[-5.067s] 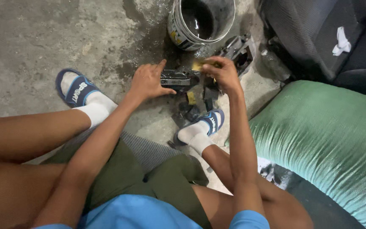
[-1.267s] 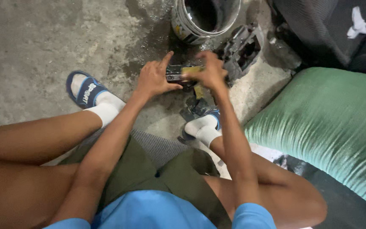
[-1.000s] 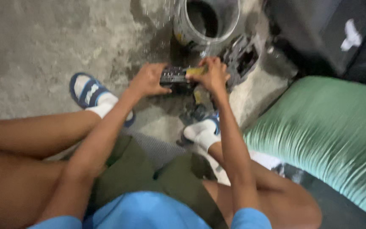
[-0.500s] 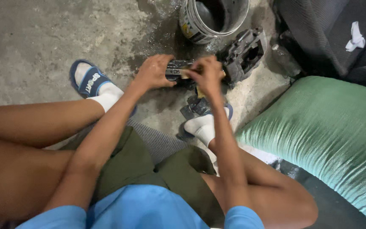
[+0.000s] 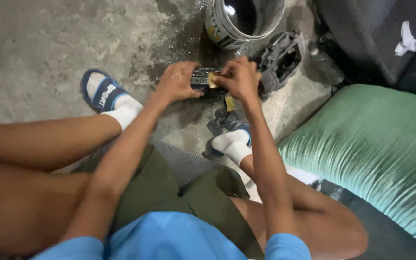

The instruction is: The person sits on the workshop floor scrubbing dirty brake calipers and other dark metal automotive parts with a sponge, dipping the sponge into a bucket of liquid and wiping grime off the parts one at a time.

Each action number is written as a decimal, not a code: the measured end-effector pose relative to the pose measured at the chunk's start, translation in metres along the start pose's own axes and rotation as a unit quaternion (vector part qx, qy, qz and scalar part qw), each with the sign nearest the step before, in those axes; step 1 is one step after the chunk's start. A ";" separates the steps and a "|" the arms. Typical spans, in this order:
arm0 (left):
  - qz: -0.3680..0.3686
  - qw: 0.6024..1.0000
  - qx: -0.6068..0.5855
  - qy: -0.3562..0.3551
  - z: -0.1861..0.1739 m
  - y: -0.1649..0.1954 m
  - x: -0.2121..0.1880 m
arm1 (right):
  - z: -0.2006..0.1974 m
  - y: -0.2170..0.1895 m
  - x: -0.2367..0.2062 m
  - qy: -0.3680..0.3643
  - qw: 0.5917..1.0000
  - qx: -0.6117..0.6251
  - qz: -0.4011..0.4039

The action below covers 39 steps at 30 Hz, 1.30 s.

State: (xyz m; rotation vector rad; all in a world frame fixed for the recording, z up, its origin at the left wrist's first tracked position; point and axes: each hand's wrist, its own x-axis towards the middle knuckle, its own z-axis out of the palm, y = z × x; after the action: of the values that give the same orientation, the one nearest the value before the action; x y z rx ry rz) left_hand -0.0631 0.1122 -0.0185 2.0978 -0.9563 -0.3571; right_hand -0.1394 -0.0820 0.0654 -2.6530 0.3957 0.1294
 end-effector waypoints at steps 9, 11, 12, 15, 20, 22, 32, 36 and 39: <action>0.003 1.000 0.020 0.016 0.008 -0.004 -0.001 | -0.010 -0.001 0.002 -0.052 0.996 0.041 0.064; 0.005 1.000 0.026 0.014 0.008 -0.005 0.001 | -0.013 -0.001 0.002 0.014 0.997 0.044 0.060; 0.006 0.999 0.032 0.025 0.008 -0.006 0.002 | -0.012 -0.002 0.002 0.042 0.997 0.046 0.051; 0.036 0.998 0.047 0.016 0.005 -0.004 0.003 | 0.000 -0.014 0.006 0.087 0.994 0.007 -0.068; 0.003 1.000 0.001 0.000 0.003 -0.003 0.003 | -0.015 -0.003 0.007 0.041 0.999 0.026 -0.012; 0.013 0.999 0.002 0.029 0.001 -0.003 0.004 | -0.010 -0.005 0.007 0.042 0.998 0.035 -0.036; 0.050 0.996 -0.050 0.051 -0.003 -0.005 0.004 | -0.012 0.024 0.004 0.030 0.999 0.037 -0.014; 0.045 0.997 -0.058 -0.027 -0.013 -0.002 0.005 | 0.004 0.002 0.005 0.097 0.987 0.055 -0.112; 0.063 0.996 -0.062 0.009 -0.018 -0.003 0.006 | -0.008 -0.004 0.011 0.129 0.984 0.002 -0.123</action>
State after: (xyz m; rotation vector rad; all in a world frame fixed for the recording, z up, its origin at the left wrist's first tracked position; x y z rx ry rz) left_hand -0.0479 0.1185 -0.0083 1.9153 -1.0256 -0.3240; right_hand -0.1279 -0.0853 0.0727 -2.6949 0.1442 -0.2943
